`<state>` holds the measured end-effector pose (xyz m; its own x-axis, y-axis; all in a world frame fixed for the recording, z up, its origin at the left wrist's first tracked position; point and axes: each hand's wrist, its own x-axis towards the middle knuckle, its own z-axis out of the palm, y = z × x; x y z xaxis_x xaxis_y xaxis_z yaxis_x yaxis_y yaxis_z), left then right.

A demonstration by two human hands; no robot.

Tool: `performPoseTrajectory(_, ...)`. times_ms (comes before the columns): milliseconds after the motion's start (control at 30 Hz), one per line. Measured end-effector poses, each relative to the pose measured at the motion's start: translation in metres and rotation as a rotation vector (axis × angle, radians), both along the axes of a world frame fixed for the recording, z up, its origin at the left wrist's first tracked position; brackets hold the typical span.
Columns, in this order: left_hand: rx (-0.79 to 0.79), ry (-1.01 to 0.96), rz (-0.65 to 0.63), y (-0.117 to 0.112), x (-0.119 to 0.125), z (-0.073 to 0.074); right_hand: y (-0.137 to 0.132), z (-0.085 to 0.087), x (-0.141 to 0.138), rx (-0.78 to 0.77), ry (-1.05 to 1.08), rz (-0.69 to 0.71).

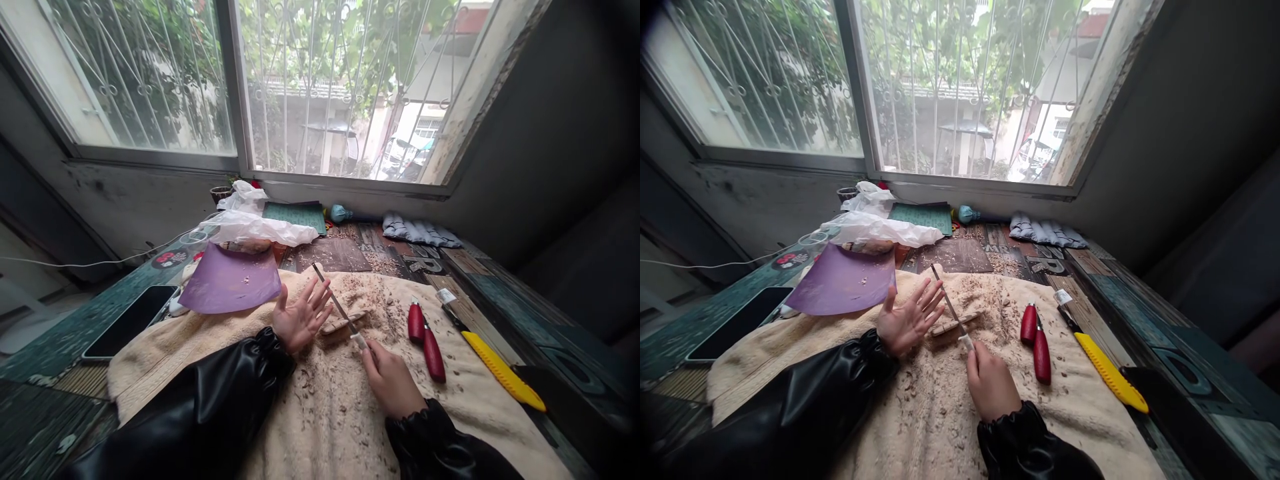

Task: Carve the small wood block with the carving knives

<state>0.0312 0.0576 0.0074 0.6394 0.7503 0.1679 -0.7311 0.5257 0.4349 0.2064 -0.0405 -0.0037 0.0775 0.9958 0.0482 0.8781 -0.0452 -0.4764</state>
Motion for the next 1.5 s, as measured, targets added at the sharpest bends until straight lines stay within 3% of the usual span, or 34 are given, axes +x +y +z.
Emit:
performPoseTrajectory(500, -0.073, -0.027, 0.033, -0.002, 0.001, 0.002, 0.0, 0.001, 0.001, 0.064, 0.082, -0.044)
performPoseTrajectory(667, -0.101, 0.106, 0.222, 0.003, 0.001, -0.004, 0.0, 0.004, 0.001, 0.088, 0.115, -0.076)
performPoseTrajectory(767, -0.089, 0.335, 0.297, 0.004, 0.005, -0.01, -0.001, 0.006, 0.001, 0.147, 0.137, -0.091)
performPoseTrajectory(933, 0.2, 0.705, 0.273, -0.003, 0.014, -0.018, -0.004, 0.005, 0.0, 0.27, 0.148, -0.113)
performPoseTrajectory(1133, 0.604, 0.884, 0.219, -0.011, 0.013, -0.015, -0.004, 0.002, -0.003, 0.399, 0.049, -0.029)
performPoseTrajectory(1333, 0.817, 1.048, 0.168, -0.014, 0.01, -0.011, -0.006, 0.002, -0.006, 0.428, 0.043, 0.04)
performPoseTrajectory(1500, 0.905, 1.064, 0.152, -0.015, 0.01, -0.009, -0.006, 0.0, -0.006, 0.391, 0.065, 0.071)
